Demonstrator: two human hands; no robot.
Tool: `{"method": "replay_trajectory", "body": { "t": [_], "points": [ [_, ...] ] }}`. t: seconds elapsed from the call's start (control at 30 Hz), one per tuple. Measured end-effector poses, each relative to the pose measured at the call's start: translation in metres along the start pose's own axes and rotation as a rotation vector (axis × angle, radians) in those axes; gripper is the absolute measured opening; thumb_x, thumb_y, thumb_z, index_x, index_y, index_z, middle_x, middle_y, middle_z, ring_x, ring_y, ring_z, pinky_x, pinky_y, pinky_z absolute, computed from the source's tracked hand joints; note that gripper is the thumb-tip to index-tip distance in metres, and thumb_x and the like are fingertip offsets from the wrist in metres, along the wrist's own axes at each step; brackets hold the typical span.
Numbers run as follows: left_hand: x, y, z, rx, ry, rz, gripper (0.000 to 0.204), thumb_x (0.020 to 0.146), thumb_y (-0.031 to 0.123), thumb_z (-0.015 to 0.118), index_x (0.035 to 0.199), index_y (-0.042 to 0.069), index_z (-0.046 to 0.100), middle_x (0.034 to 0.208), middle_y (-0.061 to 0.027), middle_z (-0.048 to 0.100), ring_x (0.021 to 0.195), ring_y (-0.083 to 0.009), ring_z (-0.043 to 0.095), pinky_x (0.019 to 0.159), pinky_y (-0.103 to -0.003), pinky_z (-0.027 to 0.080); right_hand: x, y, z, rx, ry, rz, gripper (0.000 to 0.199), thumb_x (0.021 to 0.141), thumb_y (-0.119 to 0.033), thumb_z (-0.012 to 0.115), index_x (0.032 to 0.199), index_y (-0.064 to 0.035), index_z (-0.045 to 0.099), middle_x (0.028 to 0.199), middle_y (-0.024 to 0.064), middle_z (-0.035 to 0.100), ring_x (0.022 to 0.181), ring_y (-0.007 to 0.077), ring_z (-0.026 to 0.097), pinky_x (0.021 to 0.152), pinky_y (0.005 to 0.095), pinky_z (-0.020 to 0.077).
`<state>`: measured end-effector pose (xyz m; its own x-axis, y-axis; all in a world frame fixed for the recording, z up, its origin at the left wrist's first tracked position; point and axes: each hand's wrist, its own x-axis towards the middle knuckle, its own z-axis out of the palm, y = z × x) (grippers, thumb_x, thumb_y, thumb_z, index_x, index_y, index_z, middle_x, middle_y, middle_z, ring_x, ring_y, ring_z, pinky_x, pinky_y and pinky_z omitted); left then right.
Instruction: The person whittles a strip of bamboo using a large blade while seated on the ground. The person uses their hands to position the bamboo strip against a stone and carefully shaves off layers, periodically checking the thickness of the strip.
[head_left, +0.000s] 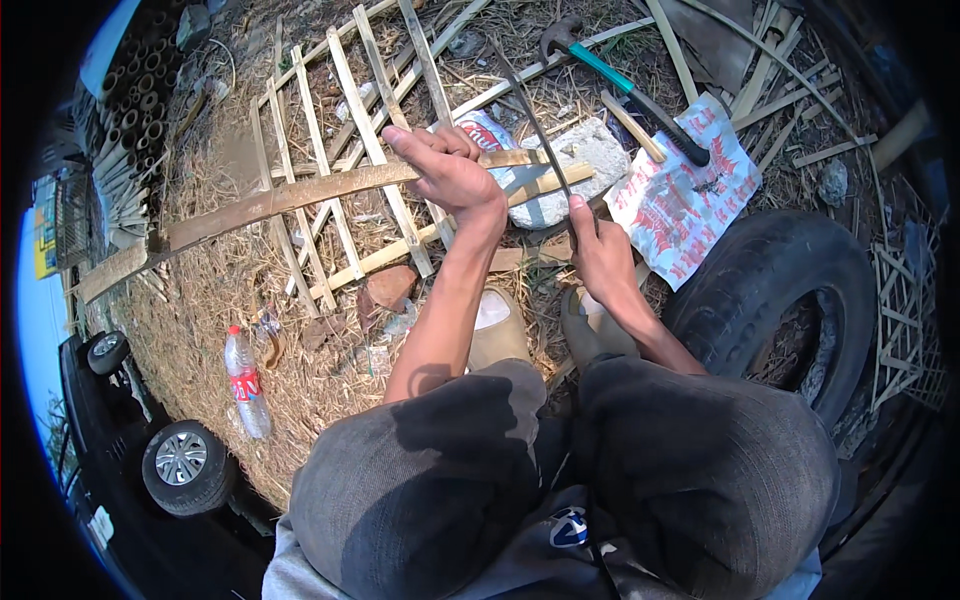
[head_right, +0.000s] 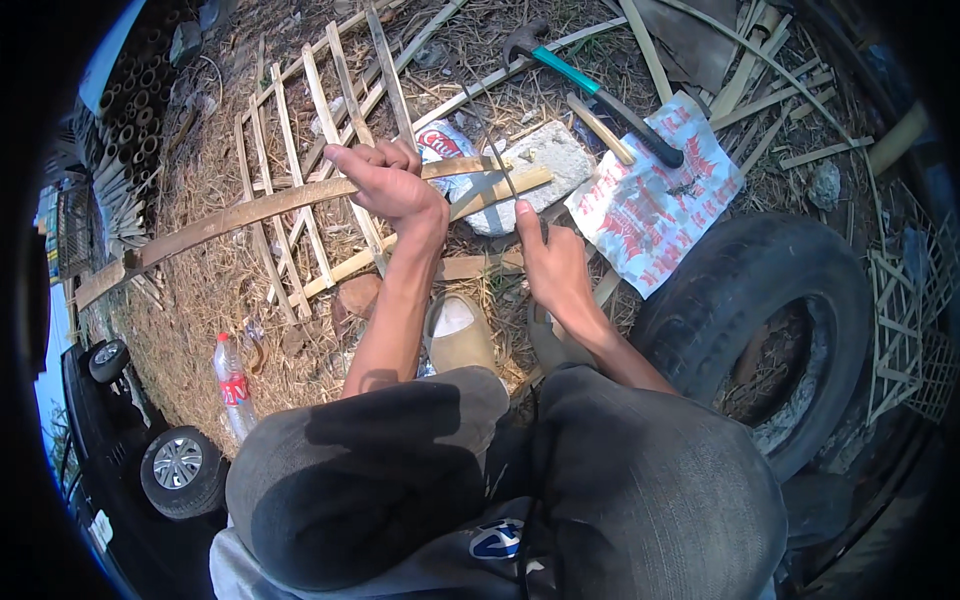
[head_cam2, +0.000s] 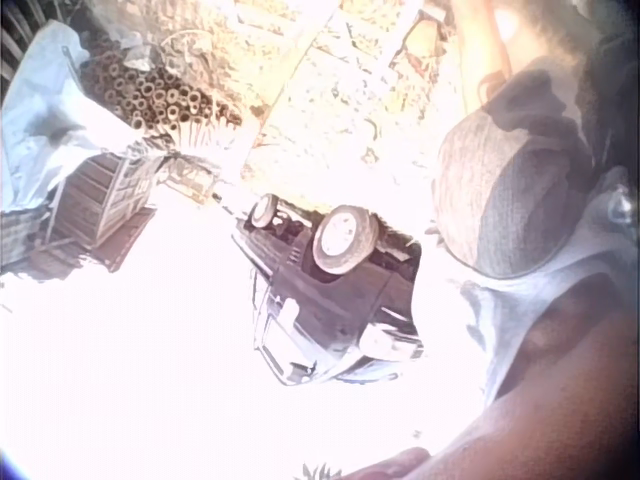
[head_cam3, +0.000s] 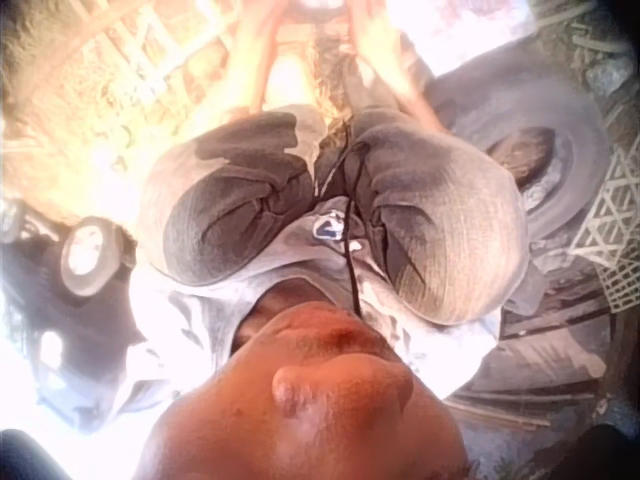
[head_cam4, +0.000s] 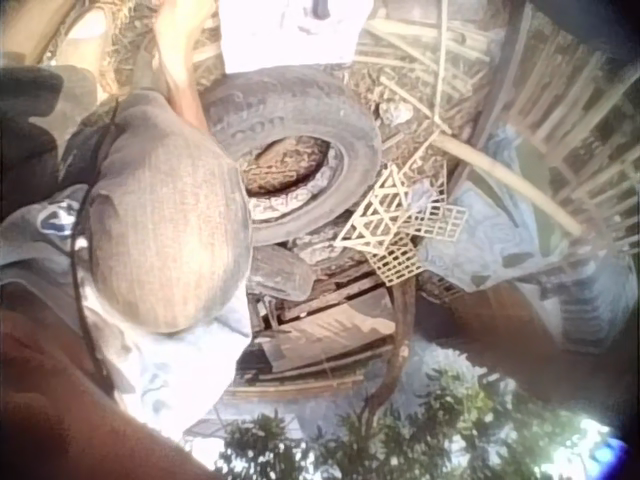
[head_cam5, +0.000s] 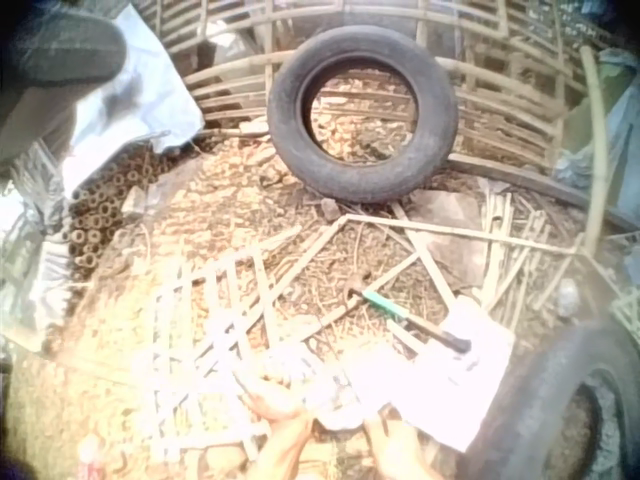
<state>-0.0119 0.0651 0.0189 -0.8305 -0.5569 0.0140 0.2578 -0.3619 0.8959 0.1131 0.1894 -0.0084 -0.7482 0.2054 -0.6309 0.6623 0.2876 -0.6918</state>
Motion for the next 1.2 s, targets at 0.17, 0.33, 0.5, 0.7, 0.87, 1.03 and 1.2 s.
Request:
{"method": "replay_trajectory", "body": {
  "t": [0.17, 0.33, 0.5, 0.7, 0.87, 1.03, 1.2],
  "points": [
    [-0.008, 0.003, 0.004, 0.047, 0.075, -0.011, 0.057, 0.105, 0.052, 0.040, 0.063, 0.016, 0.024, 0.049, 0.0032, 0.025, 0.045, -0.0094, 0.021, 0.044, -0.028, 0.020, 0.004, 0.016, 0.003, -0.014, 0.193, -0.183, 0.073, 0.102, -0.056, 0.043, 0.056, -0.0001, 0.052, 0.048, 0.0056, 0.046, 0.048, 0.0147, 0.043, 0.048, 0.0383, 0.0354],
    [-0.011, 0.004, -0.001, 0.199, 0.115, -0.022, 0.061, 0.106, 0.054, 0.032, 0.060, 0.014, 0.026, 0.051, 0.0016, 0.030, 0.049, -0.0116, 0.025, 0.049, -0.030, 0.024, -0.005, 0.008, -0.002, 0.086, 0.143, -0.264, 0.076, 0.097, -0.059, 0.048, 0.078, 0.0124, 0.065, 0.064, 0.0328, 0.060, 0.066, 0.0396, 0.066, 0.068, 0.0501, 0.0488],
    [-0.018, 0.007, 0.001, 0.183, 0.100, -0.002, 0.058, 0.106, 0.053, 0.032, 0.064, 0.013, 0.029, 0.053, 0.0017, 0.030, 0.051, -0.0111, 0.029, 0.050, -0.029, 0.028, 0.009, 0.005, -0.004, -0.090, 0.083, -0.068, 0.075, 0.096, -0.058, 0.048, 0.079, 0.0124, 0.066, 0.067, 0.0355, 0.061, 0.073, 0.0454, 0.068, 0.071, 0.0523, 0.0503],
    [-0.014, 0.008, -0.004, 0.154, 0.111, -0.025, 0.057, 0.106, 0.052, 0.032, 0.065, 0.013, 0.028, 0.055, 0.0017, 0.029, 0.050, -0.0103, 0.026, 0.049, -0.028, 0.025, -0.006, -0.006, -0.004, -0.103, 0.109, -0.195, 0.078, 0.096, -0.059, 0.047, 0.069, 0.0127, 0.065, 0.063, 0.0313, 0.061, 0.070, 0.0476, 0.066, 0.070, 0.0528, 0.0502],
    [-0.008, 0.006, -0.001, 0.066, 0.166, -0.082, 0.056, 0.106, 0.052, 0.035, 0.066, 0.013, 0.029, 0.059, 0.0005, 0.034, 0.053, -0.0104, 0.028, 0.052, -0.028, 0.026, 0.017, -0.008, -0.012, -0.116, 0.080, -0.103, 0.079, 0.095, -0.060, 0.047, 0.069, 0.0123, 0.065, 0.065, 0.0330, 0.062, 0.074, 0.0494, 0.066, 0.073, 0.0536, 0.0503],
    [-0.002, 0.010, 0.020, 0.102, 0.055, -0.114, 0.055, 0.106, 0.052, 0.033, 0.068, 0.013, 0.031, 0.062, -0.0013, 0.033, 0.057, -0.0135, 0.030, 0.056, -0.031, 0.030, 0.024, -0.018, -0.036, -0.059, 0.173, -0.143, 0.078, 0.097, -0.060, 0.047, 0.073, 0.0117, 0.064, 0.061, 0.0236, 0.059, 0.062, 0.0342, 0.062, 0.063, 0.0456, 0.0476],
    [-0.010, -0.002, 0.068, 0.119, -0.001, -0.114, 0.061, 0.103, 0.059, 0.039, 0.066, 0.011, 0.036, 0.061, 0.0000, 0.037, 0.059, -0.0130, 0.033, 0.057, -0.030, 0.031, 0.039, -0.008, -0.061, 0.137, 0.262, -0.134, 0.069, 0.098, -0.060, 0.049, 0.058, -0.0037, 0.052, 0.050, 0.0017, 0.046, 0.041, 0.0119, 0.044, 0.040, 0.0317, 0.0333]
  ]
}}
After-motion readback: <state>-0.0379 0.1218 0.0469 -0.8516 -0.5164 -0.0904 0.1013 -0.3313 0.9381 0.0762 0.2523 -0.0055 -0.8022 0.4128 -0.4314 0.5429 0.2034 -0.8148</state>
